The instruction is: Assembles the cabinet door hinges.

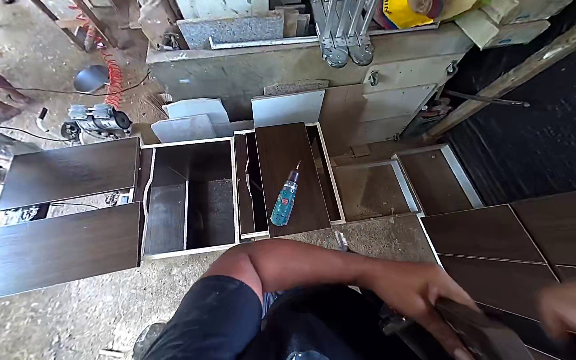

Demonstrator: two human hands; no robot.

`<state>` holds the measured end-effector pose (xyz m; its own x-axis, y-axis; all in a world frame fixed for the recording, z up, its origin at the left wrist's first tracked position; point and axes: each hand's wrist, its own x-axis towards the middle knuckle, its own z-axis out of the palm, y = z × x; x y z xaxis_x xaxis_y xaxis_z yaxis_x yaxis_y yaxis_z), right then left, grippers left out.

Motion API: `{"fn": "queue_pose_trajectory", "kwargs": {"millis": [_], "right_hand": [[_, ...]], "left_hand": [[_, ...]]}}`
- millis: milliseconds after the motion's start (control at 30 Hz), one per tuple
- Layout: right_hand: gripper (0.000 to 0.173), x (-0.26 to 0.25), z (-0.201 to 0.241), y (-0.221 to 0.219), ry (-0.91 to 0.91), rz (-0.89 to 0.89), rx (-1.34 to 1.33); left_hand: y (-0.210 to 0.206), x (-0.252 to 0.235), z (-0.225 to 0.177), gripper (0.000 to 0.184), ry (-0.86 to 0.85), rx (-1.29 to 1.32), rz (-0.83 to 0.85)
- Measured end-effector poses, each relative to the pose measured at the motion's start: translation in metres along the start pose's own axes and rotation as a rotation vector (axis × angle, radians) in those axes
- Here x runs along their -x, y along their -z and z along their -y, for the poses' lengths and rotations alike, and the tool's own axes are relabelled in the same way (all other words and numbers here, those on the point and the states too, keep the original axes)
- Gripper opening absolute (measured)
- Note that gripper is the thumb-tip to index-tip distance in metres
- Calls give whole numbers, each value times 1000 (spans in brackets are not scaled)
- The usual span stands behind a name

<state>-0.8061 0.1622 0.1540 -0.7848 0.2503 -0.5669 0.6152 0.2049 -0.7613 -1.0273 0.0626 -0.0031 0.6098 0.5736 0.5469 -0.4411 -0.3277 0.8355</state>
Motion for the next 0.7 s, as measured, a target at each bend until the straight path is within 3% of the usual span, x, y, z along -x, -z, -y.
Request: {"fn": "queue_pose_trajectory", "kwargs": {"millis": [100,200,300,367,433,533,567,633,667,700], "right_hand": [[34,-121,-8,2,-177,-275,-167],[28,-237,-42,-42,-363,-201,-367],[22,-315,-72,-85,-352,-218,-752],[25,-347,-80,-100,-318,-244,-923],[26,-358,-85,-96,-300,-296,-914],[27,-364,-89,-67,-246,-356,-801],[25,-366,-89,-59,-213,-380,-806],[20,-365,-88,-52,-165,-459,-884],[16,-364,-87,-49,-154,-509,-931],[12,-363,-86,-48,-147,-557,-968]], "left_hand": [[-2,-12,-10,36,-93,68,37],[3,2,-8,31,-85,148,-6],[12,32,4,29,-20,158,-74],[25,57,7,39,-56,151,-184],[42,95,-3,50,-102,157,-398],[58,212,2,21,-67,309,-754],[57,256,11,19,19,328,-910],[47,312,39,13,313,175,-1403],[46,323,56,21,498,26,-1559],[50,328,73,57,673,-102,-1577]]}}
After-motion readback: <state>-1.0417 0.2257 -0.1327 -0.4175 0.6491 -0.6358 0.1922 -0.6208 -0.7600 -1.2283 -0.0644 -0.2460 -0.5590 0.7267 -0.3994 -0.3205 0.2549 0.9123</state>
